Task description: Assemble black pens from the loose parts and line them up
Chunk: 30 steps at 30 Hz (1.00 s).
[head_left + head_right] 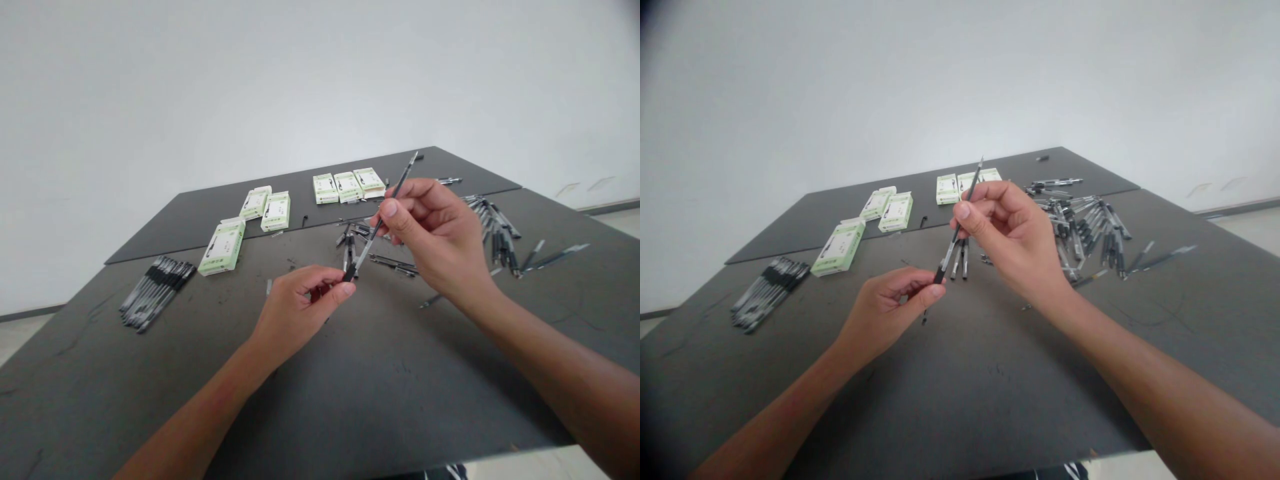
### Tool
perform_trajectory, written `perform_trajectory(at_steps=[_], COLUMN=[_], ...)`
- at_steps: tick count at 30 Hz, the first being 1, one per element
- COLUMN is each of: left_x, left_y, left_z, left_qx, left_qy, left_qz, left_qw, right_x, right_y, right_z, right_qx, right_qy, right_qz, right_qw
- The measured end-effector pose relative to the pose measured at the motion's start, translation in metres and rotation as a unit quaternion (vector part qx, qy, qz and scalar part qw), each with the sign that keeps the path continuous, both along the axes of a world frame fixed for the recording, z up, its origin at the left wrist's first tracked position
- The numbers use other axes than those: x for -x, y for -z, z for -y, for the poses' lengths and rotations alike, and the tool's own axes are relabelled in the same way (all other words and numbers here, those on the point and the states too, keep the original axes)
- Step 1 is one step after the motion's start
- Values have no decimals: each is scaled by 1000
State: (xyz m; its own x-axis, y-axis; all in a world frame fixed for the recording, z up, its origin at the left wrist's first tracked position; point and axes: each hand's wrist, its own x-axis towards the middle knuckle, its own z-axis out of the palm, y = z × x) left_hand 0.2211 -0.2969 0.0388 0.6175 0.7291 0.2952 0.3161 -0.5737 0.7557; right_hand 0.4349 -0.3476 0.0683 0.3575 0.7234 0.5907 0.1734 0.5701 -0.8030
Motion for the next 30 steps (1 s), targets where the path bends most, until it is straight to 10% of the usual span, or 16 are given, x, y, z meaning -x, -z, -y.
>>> perform_trajectory(at_steps=[30], left_x=[0], left_y=[0], left_z=[3], left_qx=[-40], left_qy=[-8], left_qz=[13], left_qw=[999], right_x=[-2], right_y=[-7], right_z=[2], right_qx=[19], right_qy=[36], right_qz=[-6], right_qw=[999])
